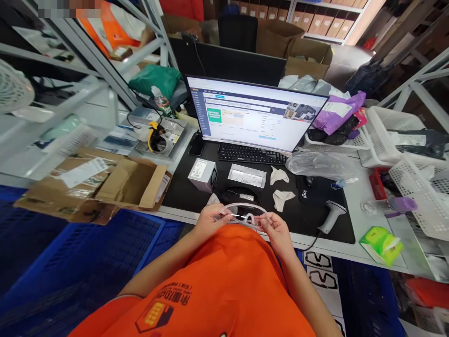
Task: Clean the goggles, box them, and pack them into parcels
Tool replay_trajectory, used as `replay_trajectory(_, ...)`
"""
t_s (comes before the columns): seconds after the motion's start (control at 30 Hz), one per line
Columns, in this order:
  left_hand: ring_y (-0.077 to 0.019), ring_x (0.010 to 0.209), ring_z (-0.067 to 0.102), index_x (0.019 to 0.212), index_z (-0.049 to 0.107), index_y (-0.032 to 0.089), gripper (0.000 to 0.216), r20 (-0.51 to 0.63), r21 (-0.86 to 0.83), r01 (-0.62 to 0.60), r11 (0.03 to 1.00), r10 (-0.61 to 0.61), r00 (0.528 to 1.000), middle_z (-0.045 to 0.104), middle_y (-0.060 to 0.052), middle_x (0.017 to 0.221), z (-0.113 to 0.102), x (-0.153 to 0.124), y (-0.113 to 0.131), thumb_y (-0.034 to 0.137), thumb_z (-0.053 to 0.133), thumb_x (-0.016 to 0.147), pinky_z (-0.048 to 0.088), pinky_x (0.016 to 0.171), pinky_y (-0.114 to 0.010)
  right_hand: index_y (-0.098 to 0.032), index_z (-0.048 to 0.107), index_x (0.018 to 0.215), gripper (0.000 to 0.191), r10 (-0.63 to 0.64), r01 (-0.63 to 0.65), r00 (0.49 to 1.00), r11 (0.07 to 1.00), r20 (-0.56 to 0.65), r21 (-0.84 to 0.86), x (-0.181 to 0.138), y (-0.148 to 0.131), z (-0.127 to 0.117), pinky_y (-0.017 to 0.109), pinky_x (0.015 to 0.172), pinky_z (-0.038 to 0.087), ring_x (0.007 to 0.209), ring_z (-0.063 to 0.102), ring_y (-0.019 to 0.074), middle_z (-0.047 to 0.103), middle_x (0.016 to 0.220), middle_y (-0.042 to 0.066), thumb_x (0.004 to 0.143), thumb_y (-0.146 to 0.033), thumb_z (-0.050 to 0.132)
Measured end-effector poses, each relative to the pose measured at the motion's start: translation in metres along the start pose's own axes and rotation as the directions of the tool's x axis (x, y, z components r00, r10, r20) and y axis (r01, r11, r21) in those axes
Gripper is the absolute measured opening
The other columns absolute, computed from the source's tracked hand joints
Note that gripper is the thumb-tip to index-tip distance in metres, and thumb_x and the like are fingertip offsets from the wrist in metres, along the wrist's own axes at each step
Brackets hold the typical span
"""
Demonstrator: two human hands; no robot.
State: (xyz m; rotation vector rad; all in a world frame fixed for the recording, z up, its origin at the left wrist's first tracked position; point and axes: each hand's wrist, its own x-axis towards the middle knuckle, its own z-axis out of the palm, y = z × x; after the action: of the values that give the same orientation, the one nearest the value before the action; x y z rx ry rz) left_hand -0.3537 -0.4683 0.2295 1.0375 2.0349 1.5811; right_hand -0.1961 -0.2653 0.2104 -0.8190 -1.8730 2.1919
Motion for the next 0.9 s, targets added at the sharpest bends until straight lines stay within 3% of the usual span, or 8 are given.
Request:
replay_trajectory(0.13,-0.018,0.07,0.061,0.078,0.076,0.02,0.036,0.039,-0.025,0.061,0.998,-0.06,0.997,0.068,-0.006,0.072,0.005,-0.001,-0.007,0.054,0.067,0.086,0.048,0.066,-0.03,-0.021,0.069,0.084,0.039,0.068,-0.068,0.998,0.992,0.001,0.102,0.0,0.006,-0.01,0.039,0.077,0.063,0.086,0.076,0.0263,0.078,0.1,0.013,0.069,-0.052,0.086)
replay_trajectory(0.23,-0.0165,0.068,0.06,0.083,0.075,0.018,0.035,0.066,-0.053,0.193,0.98,-0.189,0.98,0.068,-0.005,0.076,0.01,-0.005,-0.025,0.052,0.073,0.079,0.048,0.062,-0.029,-0.02,0.072,0.084,0.037,0.058,-0.05,0.997,0.99,-0.056,0.129,0.003,0.006,-0.021,0.039,0.076,0.064,0.084,0.076,0.0255,0.079,0.098,0.012,0.067,-0.049,0.088)
replay_trajectory(0.37,-0.0164,0.068,0.063,0.09,0.071,0.017,0.025,0.057,0.103,0.425,0.899,-0.432,0.9,0.07,-0.003,0.076,0.022,-0.016,-0.065,0.04,0.063,0.086,0.05,0.064,-0.028,-0.02,0.076,0.084,0.035,-0.024,0.07,0.962,0.985,-0.273,0.16,0.01,0.0,-0.043,0.04,0.081,0.065,0.088,0.076,0.0246,0.079,0.095,0.01,0.065,-0.045,0.09)
replay_trajectory(0.47,-0.0179,0.071,0.066,0.083,0.067,0.018,0.017,0.074,0.253,0.506,0.825,-0.538,0.84,0.069,-0.002,0.073,0.036,-0.02,-0.09,0.032,0.058,0.087,0.051,0.067,-0.028,-0.018,0.078,0.084,0.035,-0.077,0.117,0.921,0.989,-0.383,0.085,0.014,-0.007,-0.063,0.045,0.088,0.064,0.09,0.076,0.0255,0.079,0.094,0.01,0.063,-0.044,0.091)
replay_trajectory(0.57,-0.0221,0.075,0.066,0.08,0.064,0.019,0.016,0.038,0.342,0.539,0.77,-0.585,0.81,0.069,-0.004,0.077,0.056,-0.017,-0.102,0.035,0.067,0.082,0.05,0.069,-0.032,-0.018,0.079,0.087,0.037,-0.097,0.112,0.909,0.994,-0.404,0.013,0.014,-0.01,-0.081,0.048,0.092,0.062,0.09,0.075,0.0257,0.079,0.095,0.009,0.065,-0.045,0.09)
replay_trajectory(0.73,-0.0351,0.106,0.061,0.111,0.059,0.012,0.041,-0.209,0.64,0.558,0.529,-0.578,0.789,0.063,-0.02,0.111,0.095,-0.006,-0.106,0.044,0.067,0.086,0.049,0.081,-0.039,-0.019,0.079,0.087,0.037,-0.062,0.06,0.927,0.998,-0.371,-0.017,0.008,-0.003,-0.103,0.047,0.086,0.065,0.082,0.076,0.0243,0.079,0.088,0.007,0.066,-0.048,0.088)
replay_trajectory(0.8,-0.0363,0.109,0.06,0.116,0.058,0.009,0.038,-0.243,0.711,0.537,0.454,-0.559,0.793,0.061,-0.022,0.114,0.106,-0.003,-0.108,0.038,0.061,0.09,0.049,0.08,-0.04,-0.019,0.078,0.087,0.037,-0.039,0.029,0.938,0.999,-0.344,-0.035,0.004,0.002,-0.111,0.045,0.083,0.066,0.078,0.076,0.0236,0.079,0.085,0.007,0.067,-0.049,0.087)
replay_trajectory(0.9,-0.0334,0.106,0.06,0.11,0.062,0.011,0.024,-0.25,0.697,0.547,0.463,-0.558,0.791,0.061,-0.02,0.113,0.113,-0.004,-0.109,0.024,0.049,0.094,0.049,0.079,-0.039,-0.02,0.078,0.089,0.037,-0.011,-0.007,0.959,0.998,-0.284,-0.063,0.001,0.008,-0.125,0.044,0.081,0.066,0.077,0.076,0.024,0.079,0.086,0.007,0.07,-0.05,0.085)
